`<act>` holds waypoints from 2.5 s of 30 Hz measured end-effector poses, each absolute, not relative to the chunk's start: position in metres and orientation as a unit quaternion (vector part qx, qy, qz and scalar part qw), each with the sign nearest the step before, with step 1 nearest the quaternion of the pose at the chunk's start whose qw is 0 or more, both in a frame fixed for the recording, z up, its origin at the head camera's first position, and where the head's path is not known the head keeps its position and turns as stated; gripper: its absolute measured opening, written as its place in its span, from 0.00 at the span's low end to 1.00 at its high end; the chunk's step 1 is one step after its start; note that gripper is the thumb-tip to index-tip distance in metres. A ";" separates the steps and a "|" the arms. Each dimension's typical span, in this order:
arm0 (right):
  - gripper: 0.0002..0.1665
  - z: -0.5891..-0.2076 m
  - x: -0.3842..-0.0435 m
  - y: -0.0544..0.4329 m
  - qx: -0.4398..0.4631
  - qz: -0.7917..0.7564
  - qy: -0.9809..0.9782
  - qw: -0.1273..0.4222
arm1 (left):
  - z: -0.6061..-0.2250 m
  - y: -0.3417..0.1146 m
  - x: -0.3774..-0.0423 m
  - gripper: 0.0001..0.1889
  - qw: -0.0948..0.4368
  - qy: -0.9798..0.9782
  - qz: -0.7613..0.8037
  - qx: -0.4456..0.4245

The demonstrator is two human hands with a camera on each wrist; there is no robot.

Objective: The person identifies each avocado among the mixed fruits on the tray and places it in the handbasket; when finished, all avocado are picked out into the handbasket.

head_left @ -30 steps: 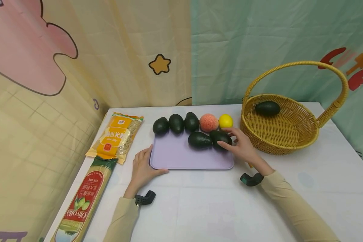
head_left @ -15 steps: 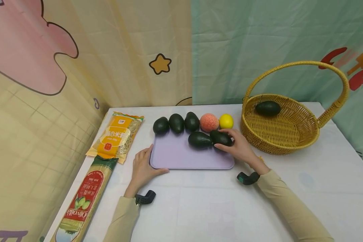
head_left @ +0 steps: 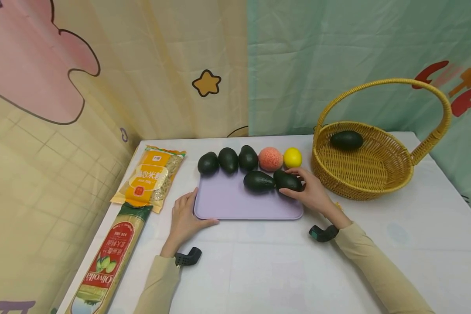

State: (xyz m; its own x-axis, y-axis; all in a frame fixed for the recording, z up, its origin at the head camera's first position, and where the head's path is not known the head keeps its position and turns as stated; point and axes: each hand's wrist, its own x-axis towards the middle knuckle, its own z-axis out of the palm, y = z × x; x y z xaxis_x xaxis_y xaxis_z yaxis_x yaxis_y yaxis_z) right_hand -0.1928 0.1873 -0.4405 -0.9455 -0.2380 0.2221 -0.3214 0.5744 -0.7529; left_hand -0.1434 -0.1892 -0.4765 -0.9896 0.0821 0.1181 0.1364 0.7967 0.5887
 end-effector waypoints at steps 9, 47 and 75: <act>0.32 -0.442 -0.186 0.189 0.186 0.418 -0.887 0.070 | -0.476 -0.190 -0.143 0.63 0.043 -0.949 -0.308 -0.062; 0.31 -0.375 -0.157 0.196 0.166 0.500 -0.815 0.242 | -0.478 -0.190 -0.143 0.63 0.047 -0.947 -0.312 -0.062; 0.32 -0.340 -0.194 0.309 0.011 0.408 -0.858 0.310 | -0.480 -0.190 -0.143 0.63 0.057 -0.946 -0.313 -0.065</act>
